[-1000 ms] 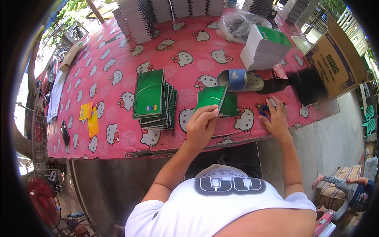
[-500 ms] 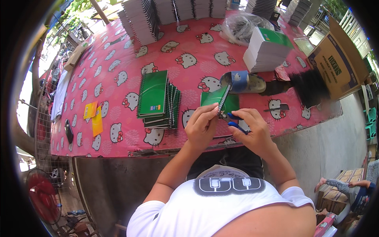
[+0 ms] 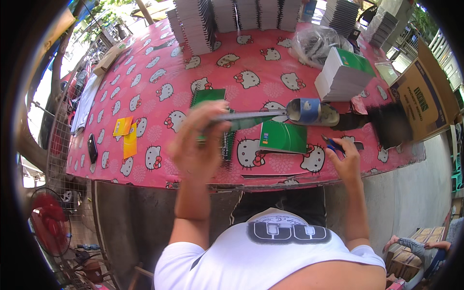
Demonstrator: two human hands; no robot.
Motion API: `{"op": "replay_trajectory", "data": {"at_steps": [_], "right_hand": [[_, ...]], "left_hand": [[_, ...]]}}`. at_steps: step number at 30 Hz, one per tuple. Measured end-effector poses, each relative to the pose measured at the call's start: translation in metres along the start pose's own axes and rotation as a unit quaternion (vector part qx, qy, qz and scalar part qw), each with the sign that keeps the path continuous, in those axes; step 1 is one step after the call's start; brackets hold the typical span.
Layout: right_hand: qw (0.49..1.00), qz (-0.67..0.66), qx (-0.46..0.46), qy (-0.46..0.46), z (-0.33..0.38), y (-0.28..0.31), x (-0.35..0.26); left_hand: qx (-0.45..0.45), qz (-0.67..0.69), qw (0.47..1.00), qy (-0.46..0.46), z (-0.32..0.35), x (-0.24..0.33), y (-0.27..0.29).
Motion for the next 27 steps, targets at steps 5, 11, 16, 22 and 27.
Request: {"op": "replay_trajectory", "data": {"at_steps": [5,11,16,22,27], "right_hand": [[0.996,0.079,-0.002,0.051,-0.005,0.015,0.015],[0.972,0.126,0.170,-0.103,-0.168,0.133,0.155],[0.938,0.283,0.013,-0.199,-0.248,0.111,0.279],[0.949,0.240,-0.018,-0.202,-0.285,0.073,0.290],[0.969,0.159,-0.010,-0.190,-0.289,0.072,0.303]], "left_hand": [[-0.235,-0.217,0.947,0.034,-0.068,-0.034,0.000],[-0.419,-0.276,0.854,0.139,-0.004,-0.152,-0.041],[-0.256,-0.158,0.942,0.147,-0.008,-0.135,-0.001],[-0.167,-0.230,0.931,0.229,0.011,-0.125,0.070],[-0.094,-0.235,0.933,0.256,0.016,-0.111,0.098]]}}
Point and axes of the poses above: each hand's wrist, its own z-axis away from the middle knuckle, its own y-axis out of the back of the hand, x = y × z, the point moved 10 cm from there along -z, towards the middle knuckle, and after that the axes turned 6 degrees about -z, right-handed, at the moved point
